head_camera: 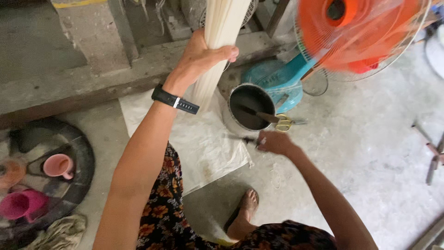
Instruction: The person gathers a bundle of hanging white noodles, cuts them with scissors, and then wraps the cut portion around a wooden rod. This process is repeated multiple times.
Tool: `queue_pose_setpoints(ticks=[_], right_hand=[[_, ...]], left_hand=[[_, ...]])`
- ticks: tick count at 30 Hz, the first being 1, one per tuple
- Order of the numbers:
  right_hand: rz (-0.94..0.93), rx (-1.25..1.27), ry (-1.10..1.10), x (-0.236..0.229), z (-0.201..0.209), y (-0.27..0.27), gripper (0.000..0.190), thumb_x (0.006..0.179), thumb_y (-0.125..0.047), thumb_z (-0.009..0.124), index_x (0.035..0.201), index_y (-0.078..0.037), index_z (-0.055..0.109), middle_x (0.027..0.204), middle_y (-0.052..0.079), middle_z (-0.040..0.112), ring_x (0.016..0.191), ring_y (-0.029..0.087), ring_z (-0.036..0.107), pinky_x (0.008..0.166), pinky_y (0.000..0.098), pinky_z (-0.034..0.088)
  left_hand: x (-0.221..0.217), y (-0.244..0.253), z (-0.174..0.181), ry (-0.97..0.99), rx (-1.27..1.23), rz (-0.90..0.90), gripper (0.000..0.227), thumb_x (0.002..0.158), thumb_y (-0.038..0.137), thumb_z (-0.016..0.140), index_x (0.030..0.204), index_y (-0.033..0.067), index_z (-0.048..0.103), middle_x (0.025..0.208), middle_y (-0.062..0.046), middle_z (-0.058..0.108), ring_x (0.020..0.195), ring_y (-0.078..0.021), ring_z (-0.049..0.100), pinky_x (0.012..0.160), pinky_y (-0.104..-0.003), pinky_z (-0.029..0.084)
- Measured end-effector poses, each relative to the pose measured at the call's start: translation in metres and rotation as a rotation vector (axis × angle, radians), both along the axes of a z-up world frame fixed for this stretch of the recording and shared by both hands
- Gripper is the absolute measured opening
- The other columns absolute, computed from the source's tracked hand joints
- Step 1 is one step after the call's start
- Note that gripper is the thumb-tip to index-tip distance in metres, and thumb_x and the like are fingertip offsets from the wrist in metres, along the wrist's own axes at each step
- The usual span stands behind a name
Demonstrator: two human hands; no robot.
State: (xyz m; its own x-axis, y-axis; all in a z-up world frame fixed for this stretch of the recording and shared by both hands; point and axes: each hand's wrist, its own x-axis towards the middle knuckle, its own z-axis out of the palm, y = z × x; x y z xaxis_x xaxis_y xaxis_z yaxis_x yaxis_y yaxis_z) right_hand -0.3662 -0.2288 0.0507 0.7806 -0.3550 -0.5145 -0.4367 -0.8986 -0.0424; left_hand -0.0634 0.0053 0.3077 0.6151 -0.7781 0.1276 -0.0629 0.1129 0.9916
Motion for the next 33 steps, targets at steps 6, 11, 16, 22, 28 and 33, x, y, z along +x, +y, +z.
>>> queue_pose_setpoints(ticks=[6, 11, 16, 22, 28, 33], right_hand=[[-0.271, -0.063, -0.126, 0.032, 0.041, -0.035, 0.032, 0.082, -0.039, 0.058, 0.109, -0.028, 0.07, 0.129, -0.002, 0.068, 0.121, 0.028, 0.063, 0.094, 0.0476, 0.049], [-0.343, -0.147, 0.091, 0.059, -0.009, -0.042, 0.05, 0.082, -0.032, 0.056, 0.129, -0.017, 0.067, 0.12, 0.011, 0.071, 0.112, 0.042, 0.067, 0.086, 0.0578, 0.054], [-0.189, -0.084, 0.091, 0.067, -0.097, -0.071, 0.049, 0.088, -0.049, 0.052, 0.113, -0.017, 0.079, 0.112, 0.01, 0.077, 0.115, 0.041, 0.069, 0.095, 0.0571, 0.054], [-0.257, 0.104, 0.022, 0.079, -0.042, -0.044, 0.064, 0.081, -0.032, 0.067, 0.131, 0.006, 0.059, 0.118, 0.03, 0.069, 0.119, 0.049, 0.065, 0.098, 0.0628, 0.05], [-0.147, -0.086, 0.155, 0.092, -0.028, -0.046, 0.049, 0.083, -0.032, 0.066, 0.116, 0.004, 0.069, 0.104, 0.023, 0.074, 0.107, 0.041, 0.073, 0.094, 0.0548, 0.055], [-0.126, 0.02, 0.074, 0.083, -0.041, -0.051, 0.041, 0.084, -0.025, 0.059, 0.111, 0.003, 0.072, 0.09, 0.021, 0.074, 0.097, 0.043, 0.074, 0.085, 0.0547, 0.057]], left_hand=[[0.003, 0.0, -0.008, -0.12, 0.002, 0.042, 0.019, 0.076, 0.029, 0.071, 0.063, 0.0151, 0.067, 0.068, 0.004, 0.071, 0.066, -0.0054, 0.064, 0.062, -0.024, 0.049], [0.003, -0.01, -0.016, -0.098, 0.064, 0.088, 0.021, 0.075, 0.031, 0.075, 0.072, 0.0106, 0.072, 0.072, -0.001, 0.075, 0.07, -0.009, 0.071, 0.063, -0.024, 0.058], [-0.001, -0.03, -0.029, -0.031, 0.01, 0.058, 0.036, 0.073, 0.028, 0.081, 0.104, 0.0102, 0.078, 0.086, -0.001, 0.079, 0.078, -0.0063, 0.074, 0.072, -0.022, 0.06], [0.005, -0.055, -0.055, -0.083, -0.38, -0.151, 0.03, 0.092, 0.024, 0.083, 0.109, 0.0057, 0.067, 0.099, -0.014, 0.075, 0.098, -0.0289, 0.076, 0.088, -0.046, 0.063], [0.018, -0.063, -0.075, -0.012, -0.366, -0.084, 0.027, 0.09, 0.028, 0.084, 0.098, 0.0061, 0.069, 0.088, -0.013, 0.077, 0.088, -0.0248, 0.078, 0.081, -0.04, 0.063], [0.007, -0.043, -0.05, 0.006, -0.305, -0.049, 0.031, 0.088, 0.03, 0.084, 0.095, 0.0055, 0.066, 0.088, -0.014, 0.077, 0.088, -0.0244, 0.077, 0.078, -0.039, 0.062]])
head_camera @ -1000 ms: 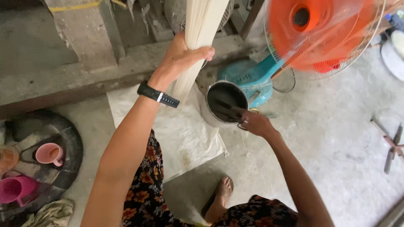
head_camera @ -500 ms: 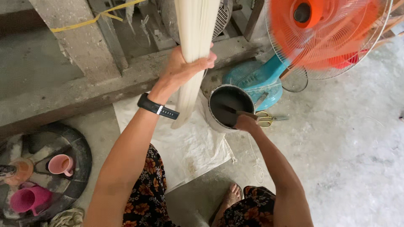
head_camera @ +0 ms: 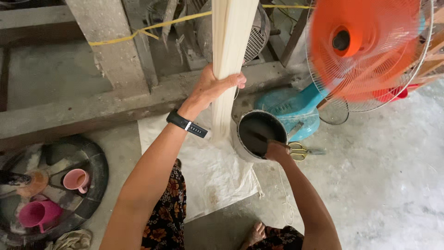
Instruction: The person gathers a bundle of hanging white noodles, cuts them with scissors, and then wraps the cut portion around a wooden rod. This process is repeated multiple times.
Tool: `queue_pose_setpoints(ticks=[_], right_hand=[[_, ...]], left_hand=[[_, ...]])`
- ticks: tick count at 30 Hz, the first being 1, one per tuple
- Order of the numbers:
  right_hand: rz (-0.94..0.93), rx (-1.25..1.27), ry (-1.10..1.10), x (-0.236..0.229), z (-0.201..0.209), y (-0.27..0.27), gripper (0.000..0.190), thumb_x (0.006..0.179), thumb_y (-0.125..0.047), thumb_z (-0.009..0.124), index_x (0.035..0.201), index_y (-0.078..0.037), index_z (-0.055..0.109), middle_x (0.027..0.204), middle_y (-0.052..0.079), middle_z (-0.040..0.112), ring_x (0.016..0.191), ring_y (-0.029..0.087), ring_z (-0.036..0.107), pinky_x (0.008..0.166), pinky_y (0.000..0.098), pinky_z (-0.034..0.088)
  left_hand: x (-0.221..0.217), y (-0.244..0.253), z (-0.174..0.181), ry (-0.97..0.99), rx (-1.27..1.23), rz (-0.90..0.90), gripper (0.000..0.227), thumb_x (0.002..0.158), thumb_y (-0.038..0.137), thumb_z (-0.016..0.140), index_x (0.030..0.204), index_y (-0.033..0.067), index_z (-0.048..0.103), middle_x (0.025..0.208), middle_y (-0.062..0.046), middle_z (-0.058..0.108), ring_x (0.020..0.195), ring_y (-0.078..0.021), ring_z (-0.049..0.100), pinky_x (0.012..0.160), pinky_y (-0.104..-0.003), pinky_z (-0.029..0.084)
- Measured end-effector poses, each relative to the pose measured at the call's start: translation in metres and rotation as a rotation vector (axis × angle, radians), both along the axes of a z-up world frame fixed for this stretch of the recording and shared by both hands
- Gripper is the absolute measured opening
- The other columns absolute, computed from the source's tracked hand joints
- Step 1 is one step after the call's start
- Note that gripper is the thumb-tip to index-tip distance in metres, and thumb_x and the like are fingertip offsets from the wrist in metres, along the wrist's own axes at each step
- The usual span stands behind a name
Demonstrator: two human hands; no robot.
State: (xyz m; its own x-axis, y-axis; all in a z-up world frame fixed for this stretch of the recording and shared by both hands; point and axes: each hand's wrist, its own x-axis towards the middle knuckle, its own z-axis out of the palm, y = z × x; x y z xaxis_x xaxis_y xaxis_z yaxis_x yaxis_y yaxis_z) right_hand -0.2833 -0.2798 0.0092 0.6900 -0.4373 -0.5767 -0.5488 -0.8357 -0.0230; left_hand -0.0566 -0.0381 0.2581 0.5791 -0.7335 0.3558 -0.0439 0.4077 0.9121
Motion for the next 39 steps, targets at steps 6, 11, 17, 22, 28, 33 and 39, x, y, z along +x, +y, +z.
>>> queue_pose_setpoints(ticks=[6, 11, 17, 22, 28, 33, 39], right_hand=[[0.045, -0.169, 0.1, -0.003, -0.013, -0.005, 0.073, 0.079, -0.059, 0.069, 0.134, -0.011, 0.064, 0.129, 0.014, 0.072, 0.124, 0.04, 0.066, 0.1, 0.0613, 0.052], [0.019, -0.15, 0.08, -0.007, 0.042, 0.025, 0.078, 0.084, -0.056, 0.075, 0.145, -0.012, 0.057, 0.132, 0.018, 0.069, 0.128, 0.043, 0.063, 0.104, 0.0635, 0.05], [-0.036, -0.219, 0.199, -0.001, -0.015, -0.003, 0.09, 0.08, -0.049, 0.079, 0.159, -0.045, 0.034, 0.141, 0.002, 0.066, 0.132, 0.033, 0.061, 0.102, 0.0644, 0.049], [-0.043, -0.286, 0.207, -0.001, -0.032, -0.006, 0.071, 0.078, -0.039, 0.078, 0.145, -0.045, 0.054, 0.13, -0.003, 0.073, 0.121, 0.03, 0.069, 0.082, 0.0627, 0.054], [-0.037, -0.309, 0.251, 0.0, -0.016, 0.004, 0.063, 0.088, -0.034, 0.077, 0.147, -0.026, 0.06, 0.129, 0.009, 0.073, 0.12, 0.033, 0.069, 0.079, 0.0496, 0.056], [-0.091, -0.279, 0.275, 0.007, -0.008, 0.009, 0.071, 0.084, -0.042, 0.077, 0.15, -0.037, 0.052, 0.132, 0.007, 0.071, 0.12, 0.036, 0.067, 0.075, 0.0522, 0.055], [-0.086, -0.207, 0.255, 0.006, 0.039, 0.032, 0.065, 0.085, -0.041, 0.078, 0.146, -0.028, 0.057, 0.135, 0.011, 0.069, 0.125, 0.037, 0.065, 0.079, 0.0541, 0.057]], left_hand=[[-0.003, 0.01, 0.002, -0.025, 0.033, 0.029, 0.029, 0.088, 0.03, 0.084, 0.095, 0.0067, 0.069, 0.088, -0.014, 0.077, 0.091, -0.0242, 0.077, 0.079, -0.037, 0.061], [0.004, -0.001, -0.015, -0.07, 0.04, 0.066, 0.038, 0.089, 0.039, 0.083, 0.11, 0.0105, 0.068, 0.101, -0.016, 0.077, 0.098, -0.027, 0.077, 0.09, -0.046, 0.06], [0.007, -0.002, -0.018, -0.013, 0.028, 0.049, 0.047, 0.093, 0.044, 0.079, 0.115, 0.0054, 0.063, 0.109, -0.025, 0.074, 0.105, -0.0364, 0.074, 0.098, -0.056, 0.056], [0.005, -0.003, -0.015, -0.021, 0.029, 0.061, 0.036, 0.091, 0.041, 0.08, 0.1, 0.008, 0.068, 0.094, -0.013, 0.077, 0.096, -0.0256, 0.078, 0.087, -0.037, 0.061], [0.01, -0.006, -0.019, -0.076, 0.037, 0.019, 0.035, 0.094, 0.04, 0.078, 0.101, 0.0073, 0.067, 0.095, -0.016, 0.077, 0.097, -0.0279, 0.077, 0.087, -0.041, 0.061], [-0.001, -0.002, -0.005, -0.018, 0.06, 0.07, 0.038, 0.09, 0.044, 0.08, 0.1, 0.0103, 0.067, 0.093, -0.011, 0.078, 0.095, -0.0232, 0.078, 0.086, -0.036, 0.06], [-0.012, 0.014, 0.015, -0.047, 0.143, 0.087, 0.053, 0.09, 0.056, 0.075, 0.11, 0.0071, 0.068, 0.105, -0.02, 0.077, 0.106, -0.0287, 0.076, 0.091, -0.039, 0.06]])
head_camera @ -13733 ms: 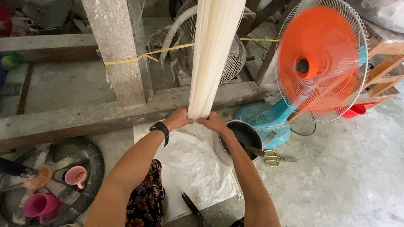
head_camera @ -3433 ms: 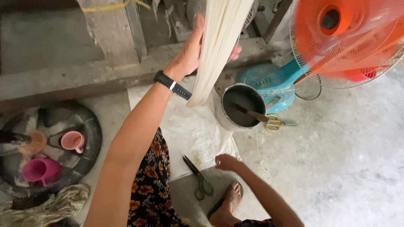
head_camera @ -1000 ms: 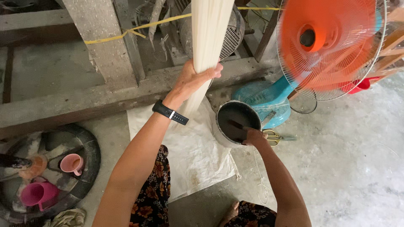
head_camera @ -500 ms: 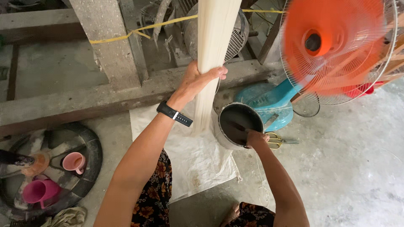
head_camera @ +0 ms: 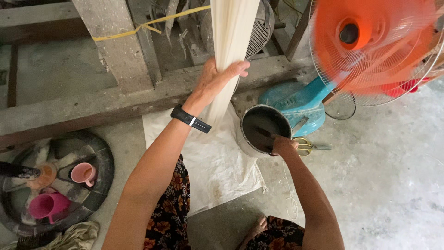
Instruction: The person gathers a bundle of hanging white noodles, cuts them with scissors, and then wraps the cut portion around a wooden rod. This process is repeated multiple times.
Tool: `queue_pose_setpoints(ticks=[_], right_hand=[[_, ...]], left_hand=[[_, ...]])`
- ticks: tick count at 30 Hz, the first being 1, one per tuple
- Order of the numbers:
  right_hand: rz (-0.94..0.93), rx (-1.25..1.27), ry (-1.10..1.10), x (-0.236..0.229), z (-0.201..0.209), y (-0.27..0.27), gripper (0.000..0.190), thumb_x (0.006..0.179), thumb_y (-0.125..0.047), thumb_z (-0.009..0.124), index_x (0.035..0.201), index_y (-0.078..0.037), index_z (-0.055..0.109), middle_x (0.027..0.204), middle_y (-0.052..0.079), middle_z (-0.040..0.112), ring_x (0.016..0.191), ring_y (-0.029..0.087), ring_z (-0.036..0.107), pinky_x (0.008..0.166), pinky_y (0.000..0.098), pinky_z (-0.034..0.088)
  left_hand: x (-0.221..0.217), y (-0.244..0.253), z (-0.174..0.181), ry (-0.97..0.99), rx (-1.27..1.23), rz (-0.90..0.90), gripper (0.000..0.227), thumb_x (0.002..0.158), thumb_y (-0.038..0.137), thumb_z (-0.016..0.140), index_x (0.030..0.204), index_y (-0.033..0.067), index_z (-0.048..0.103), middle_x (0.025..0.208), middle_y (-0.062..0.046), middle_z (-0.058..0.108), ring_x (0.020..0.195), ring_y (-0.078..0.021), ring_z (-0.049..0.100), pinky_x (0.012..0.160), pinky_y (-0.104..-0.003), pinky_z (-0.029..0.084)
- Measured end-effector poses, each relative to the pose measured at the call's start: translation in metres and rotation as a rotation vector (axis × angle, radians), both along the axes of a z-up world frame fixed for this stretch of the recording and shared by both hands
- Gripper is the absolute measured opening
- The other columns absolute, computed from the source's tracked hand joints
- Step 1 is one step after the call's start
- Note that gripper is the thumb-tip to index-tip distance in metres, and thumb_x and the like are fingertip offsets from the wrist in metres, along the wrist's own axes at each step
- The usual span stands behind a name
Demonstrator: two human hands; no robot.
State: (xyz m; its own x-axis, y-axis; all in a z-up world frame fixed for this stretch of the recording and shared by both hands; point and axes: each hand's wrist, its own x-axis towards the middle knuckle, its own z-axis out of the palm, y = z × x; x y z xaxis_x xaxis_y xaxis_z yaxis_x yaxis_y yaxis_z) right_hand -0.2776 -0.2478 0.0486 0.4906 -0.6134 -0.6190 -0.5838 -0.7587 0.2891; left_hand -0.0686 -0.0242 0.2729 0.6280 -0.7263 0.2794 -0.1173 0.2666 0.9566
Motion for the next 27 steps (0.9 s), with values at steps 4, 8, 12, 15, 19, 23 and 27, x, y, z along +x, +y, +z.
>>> queue_pose_setpoints(ticks=[4, 8, 12, 15, 19, 23, 27], right_hand=[[0.009, -0.028, 0.013, 0.0, -0.007, -0.001, 0.054, 0.088, -0.035, 0.075, 0.137, -0.017, 0.064, 0.132, 0.015, 0.07, 0.121, 0.037, 0.067, 0.079, 0.0528, 0.057], [-0.133, 0.051, 0.113, 0.011, -0.027, -0.023, 0.054, 0.084, -0.037, 0.072, 0.135, -0.019, 0.066, 0.133, 0.004, 0.069, 0.122, 0.032, 0.066, 0.086, 0.046, 0.053], [-0.142, 0.06, 0.129, 0.009, -0.026, -0.024, 0.089, 0.089, -0.039, 0.073, 0.162, -0.047, 0.024, 0.147, 0.005, 0.06, 0.133, 0.034, 0.059, 0.094, 0.0468, 0.054], [-0.114, 0.045, 0.068, 0.004, -0.041, -0.03, 0.088, 0.083, -0.045, 0.077, 0.156, -0.055, 0.029, 0.144, 0.001, 0.062, 0.13, 0.033, 0.062, 0.091, 0.0486, 0.054], [-0.144, 0.057, 0.089, 0.008, -0.028, -0.023, 0.07, 0.087, -0.039, 0.074, 0.152, -0.034, 0.048, 0.136, 0.005, 0.068, 0.122, 0.033, 0.066, 0.087, 0.0461, 0.055], [-0.135, 0.069, 0.063, 0.006, -0.008, -0.013, 0.09, 0.086, -0.032, 0.078, 0.158, -0.053, 0.027, 0.145, 0.006, 0.061, 0.132, 0.034, 0.06, 0.096, 0.0491, 0.054], [-0.117, 0.075, 0.063, 0.006, -0.003, -0.011, 0.084, 0.087, -0.036, 0.076, 0.157, -0.051, 0.03, 0.145, 0.004, 0.06, 0.133, 0.032, 0.059, 0.099, 0.047, 0.053]], left_hand=[[0.0, -0.009, -0.007, -0.065, -0.06, 0.03, 0.057, 0.095, 0.054, 0.071, 0.117, 0.0019, 0.062, 0.111, -0.031, 0.071, 0.112, -0.0414, 0.071, 0.102, -0.057, 0.053], [-0.003, -0.005, 0.014, -0.021, 0.019, 0.103, 0.073, 0.075, 0.068, 0.064, 0.111, 0.0052, 0.069, 0.104, -0.01, 0.08, 0.092, -0.0239, 0.083, 0.083, -0.034, 0.063], [-0.001, -0.004, 0.01, -0.047, -0.012, 0.061, 0.067, 0.08, 0.066, 0.063, 0.107, 0.0052, 0.072, 0.103, -0.012, 0.08, 0.09, -0.0233, 0.083, 0.082, -0.034, 0.063], [0.003, -0.007, 0.002, -0.011, -0.065, 0.021, 0.061, 0.082, 0.059, 0.067, 0.11, 0.0041, 0.073, 0.107, -0.011, 0.079, 0.094, -0.0258, 0.082, 0.08, -0.032, 0.062], [0.002, -0.004, 0.009, 0.042, -0.037, -0.001, 0.067, 0.078, 0.059, 0.07, 0.114, 0.0029, 0.071, 0.112, -0.013, 0.078, 0.101, -0.0274, 0.081, 0.084, -0.035, 0.064], [0.0, -0.003, 0.012, 0.011, -0.035, -0.009, 0.066, 0.081, 0.057, 0.07, 0.116, 0.0008, 0.069, 0.112, -0.016, 0.078, 0.1, -0.0294, 0.082, 0.084, -0.035, 0.065], [-0.003, -0.004, 0.017, 0.037, 0.017, 0.05, 0.069, 0.073, 0.06, 0.074, 0.115, 0.006, 0.064, 0.103, -0.01, 0.077, 0.093, -0.0232, 0.082, 0.081, -0.032, 0.065]])
